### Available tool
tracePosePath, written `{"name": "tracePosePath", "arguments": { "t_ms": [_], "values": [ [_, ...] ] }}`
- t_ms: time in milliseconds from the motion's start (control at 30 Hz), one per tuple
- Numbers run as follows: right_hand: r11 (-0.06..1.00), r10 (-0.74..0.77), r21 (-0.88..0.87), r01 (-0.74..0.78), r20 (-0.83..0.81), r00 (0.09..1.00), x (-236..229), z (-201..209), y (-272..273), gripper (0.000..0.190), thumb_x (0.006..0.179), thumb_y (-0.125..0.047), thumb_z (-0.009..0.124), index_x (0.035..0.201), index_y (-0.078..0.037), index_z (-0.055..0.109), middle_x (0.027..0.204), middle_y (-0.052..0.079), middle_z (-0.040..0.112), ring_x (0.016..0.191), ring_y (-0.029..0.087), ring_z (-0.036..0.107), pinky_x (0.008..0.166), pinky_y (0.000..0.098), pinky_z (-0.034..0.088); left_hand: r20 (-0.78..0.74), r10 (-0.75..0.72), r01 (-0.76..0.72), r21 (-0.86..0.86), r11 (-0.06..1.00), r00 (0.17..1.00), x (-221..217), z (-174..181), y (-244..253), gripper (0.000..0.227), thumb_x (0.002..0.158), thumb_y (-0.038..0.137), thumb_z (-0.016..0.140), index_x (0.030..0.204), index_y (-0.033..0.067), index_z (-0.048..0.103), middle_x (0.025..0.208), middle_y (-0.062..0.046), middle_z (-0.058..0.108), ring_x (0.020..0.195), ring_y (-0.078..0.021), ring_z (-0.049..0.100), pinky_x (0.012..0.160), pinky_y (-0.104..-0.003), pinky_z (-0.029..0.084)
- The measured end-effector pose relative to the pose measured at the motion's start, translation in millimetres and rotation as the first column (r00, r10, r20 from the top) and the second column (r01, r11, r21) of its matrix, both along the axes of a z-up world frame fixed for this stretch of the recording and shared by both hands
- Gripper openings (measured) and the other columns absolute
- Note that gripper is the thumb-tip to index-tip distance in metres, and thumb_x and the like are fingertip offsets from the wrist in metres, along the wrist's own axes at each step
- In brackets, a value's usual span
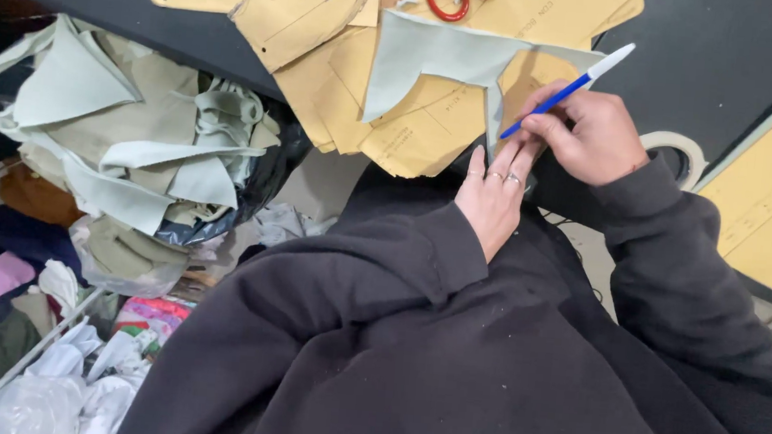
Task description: The person organizes paper patterns on a worktable, then uses a hot knife to cut a piece of light-colored fabric. They subsequently use scissors to trim the edges of the cut fabric piece and another larger piece of fabric.
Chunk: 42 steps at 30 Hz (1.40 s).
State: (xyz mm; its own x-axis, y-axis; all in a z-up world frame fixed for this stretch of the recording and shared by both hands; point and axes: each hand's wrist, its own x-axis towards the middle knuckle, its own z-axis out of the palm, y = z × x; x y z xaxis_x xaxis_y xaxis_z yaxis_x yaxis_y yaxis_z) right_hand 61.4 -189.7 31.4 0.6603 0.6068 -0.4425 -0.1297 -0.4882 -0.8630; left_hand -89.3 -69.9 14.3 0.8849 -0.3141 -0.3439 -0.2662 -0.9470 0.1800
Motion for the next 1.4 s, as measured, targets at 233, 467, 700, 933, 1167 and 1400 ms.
{"name": "tracePosePath", "arguments": {
  "t_ms": [233, 467, 700, 933, 1167, 1400],
  "values": [
    [0.988, 0.154, -0.036, -0.15, 0.18, 0.972, -0.5, -2.2, 6.2, 0.011, 0.097, -0.007, 0.069, 0.107, -0.001, 0.071, 0.094, 0.014, 0.074, 0.085, 0.026, 0.075, 0.076, 0.0329, 0.057, -0.091, -0.001, 0.002, 0.009, 1.0, 0.996, -2.7, 3.3, -6.0, 0.058, 0.093, 0.024, 0.052, 0.145, -0.0017, 0.058, 0.163, -0.016, 0.03, 0.153, -0.0347, 0.027, 0.118, -0.059, 0.035],
    [0.999, 0.01, 0.04, -0.018, 0.201, 0.98, 22.2, -6.4, 19.1, 0.007, 0.109, 0.001, 0.061, 0.113, 0.005, 0.065, 0.099, 0.014, 0.074, 0.094, 0.02, 0.076, 0.083, 0.0307, 0.06, -0.073, 0.041, -0.047, -0.081, 0.996, 0.996, 3.0, 7.4, -0.8, 0.044, 0.093, 0.021, 0.055, 0.126, -0.0027, 0.07, 0.165, -0.015, 0.031, 0.151, -0.0318, 0.034, 0.113, -0.059, 0.038],
    [0.987, -0.106, 0.137, 0.086, 0.145, 0.984, 22.8, -14.5, 23.6, 0.008, 0.111, 0.004, 0.058, 0.117, 0.007, 0.063, 0.102, 0.013, 0.074, 0.098, 0.019, 0.077, 0.087, 0.0291, 0.061, -0.005, 0.04, -0.04, -0.147, 0.988, 0.999, 9.9, 11.8, 6.7, 0.04, 0.09, 0.018, 0.058, 0.119, -0.0047, 0.072, 0.161, -0.016, 0.039, 0.144, -0.0315, 0.045, 0.113, -0.057, 0.042],
    [0.958, -0.233, 0.196, 0.208, 0.113, 0.966, 17.2, -20.7, 23.1, 0.008, 0.111, 0.007, 0.059, 0.118, 0.008, 0.062, 0.102, 0.013, 0.073, 0.097, 0.02, 0.075, 0.086, 0.0304, 0.062, 0.0, 0.035, -0.035, -0.157, 0.987, 0.999, 17.3, 18.1, 11.4, 0.039, 0.088, 0.016, 0.059, 0.118, -0.0062, 0.073, 0.159, -0.015, 0.043, 0.141, -0.0298, 0.05, 0.108, -0.054, 0.044],
    [0.882, -0.382, 0.296, 0.367, -0.008, 0.924, 22.7, -26.1, 7.8, 0.008, 0.115, 0.008, 0.051, 0.122, 0.007, 0.054, 0.11, 0.014, 0.07, 0.105, 0.021, 0.077, 0.092, 0.0319, 0.064, 0.101, 0.047, -0.029, -0.173, 0.985, 0.994, 27.1, 15.3, 19.2, 0.032, 0.087, 0.016, 0.058, 0.108, -0.0009, 0.075, 0.15, -0.01, 0.052, 0.131, -0.0237, 0.058, 0.101, -0.05, 0.051],
    [0.862, -0.435, -0.171, 0.477, 0.232, 0.87, 0.5, -27.8, -82.5, 0.019, 0.114, -0.016, 0.069, 0.115, 0.001, 0.062, 0.088, 0.006, 0.068, 0.078, 0.017, 0.068, 0.068, 0.0312, 0.052, -0.058, 0.312, -0.308, -0.405, 0.861, 0.948, 108.1, 25.9, 59.1, 0.034, 0.086, 0.021, 0.074, 0.115, 0.0122, 0.058, 0.107, -0.011, 0.06, 0.098, -0.0303, 0.064, 0.08, -0.043, 0.053]
  ]
}}
